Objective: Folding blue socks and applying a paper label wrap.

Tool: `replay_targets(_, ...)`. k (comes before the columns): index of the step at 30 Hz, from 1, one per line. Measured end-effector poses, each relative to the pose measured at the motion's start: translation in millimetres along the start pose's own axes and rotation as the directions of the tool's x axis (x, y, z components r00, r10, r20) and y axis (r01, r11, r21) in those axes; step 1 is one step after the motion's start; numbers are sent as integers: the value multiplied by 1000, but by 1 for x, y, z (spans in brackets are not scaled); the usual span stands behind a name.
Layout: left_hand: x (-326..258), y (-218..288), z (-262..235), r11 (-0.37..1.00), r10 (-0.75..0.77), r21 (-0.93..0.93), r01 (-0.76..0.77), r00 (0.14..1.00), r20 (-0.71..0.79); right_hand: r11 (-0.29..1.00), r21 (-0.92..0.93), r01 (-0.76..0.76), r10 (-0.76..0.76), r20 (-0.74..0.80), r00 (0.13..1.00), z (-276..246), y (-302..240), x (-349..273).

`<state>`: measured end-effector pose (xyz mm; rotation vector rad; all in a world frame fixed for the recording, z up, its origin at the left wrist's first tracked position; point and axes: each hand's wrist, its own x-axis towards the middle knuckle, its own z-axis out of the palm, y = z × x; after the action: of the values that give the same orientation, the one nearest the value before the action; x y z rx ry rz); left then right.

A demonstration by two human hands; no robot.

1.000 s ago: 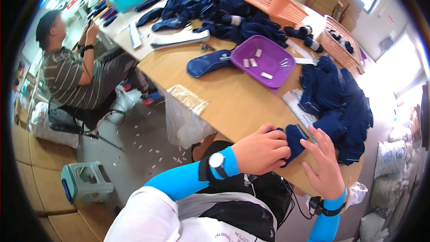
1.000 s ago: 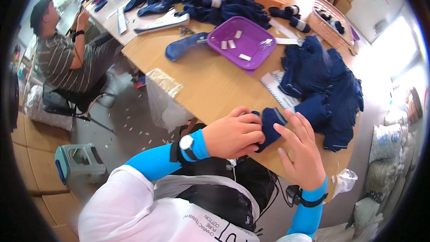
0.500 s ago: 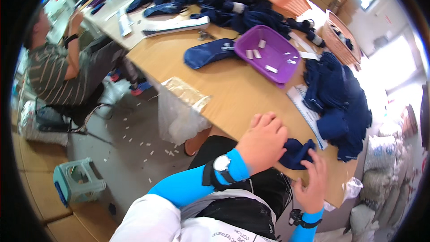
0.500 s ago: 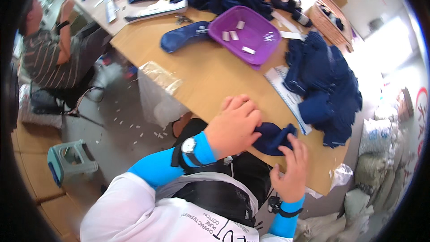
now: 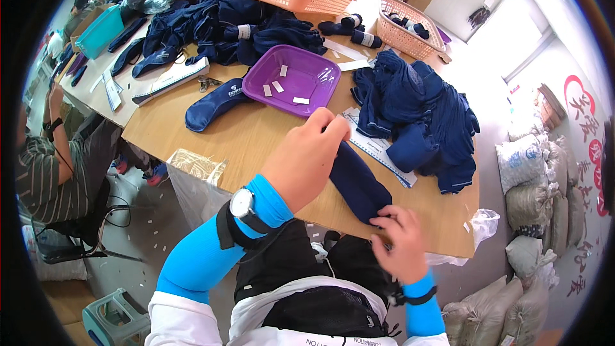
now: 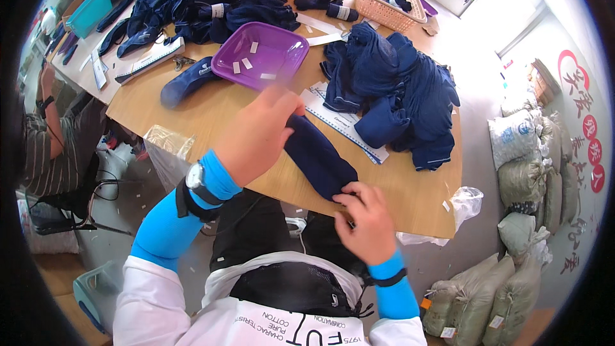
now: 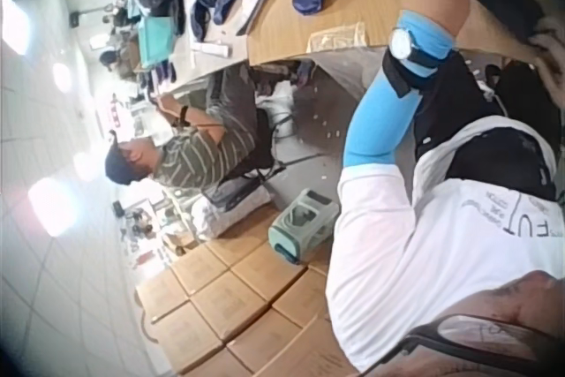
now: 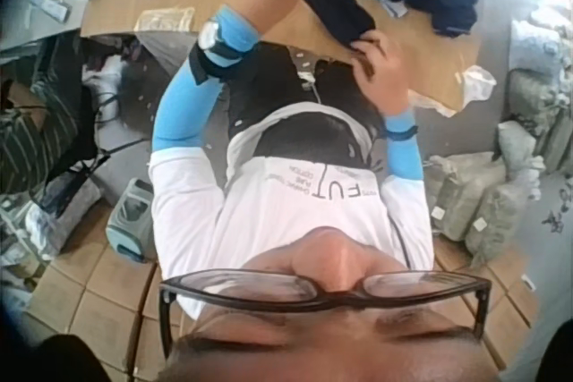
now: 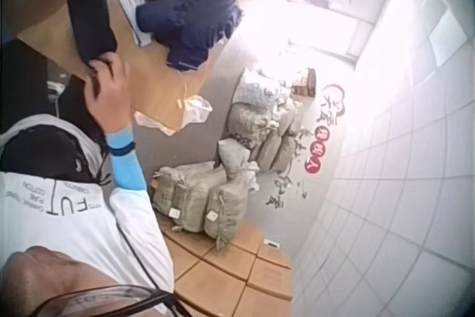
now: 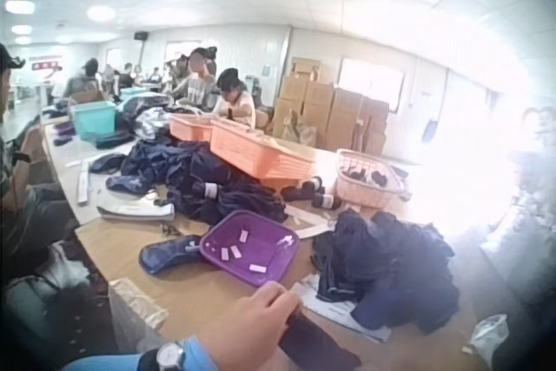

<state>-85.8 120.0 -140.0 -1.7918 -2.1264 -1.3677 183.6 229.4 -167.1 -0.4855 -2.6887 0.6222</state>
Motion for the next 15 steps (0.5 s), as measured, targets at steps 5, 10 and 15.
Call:
replay_targets(5,-33,-6,17,960,37,280,-30,999,-22,983,-151,101,-107,-35,994,31,-42,-18)
replay_targets(10,-46,-1,46,949,-54,314,24,995,87,991,-17,131,-132,-101,986,-7,-18,4)
replay_targets(15,-45,3,40,921,-95,385,52,991,93,945,-151,291,-286,53,957,8,5,-4)
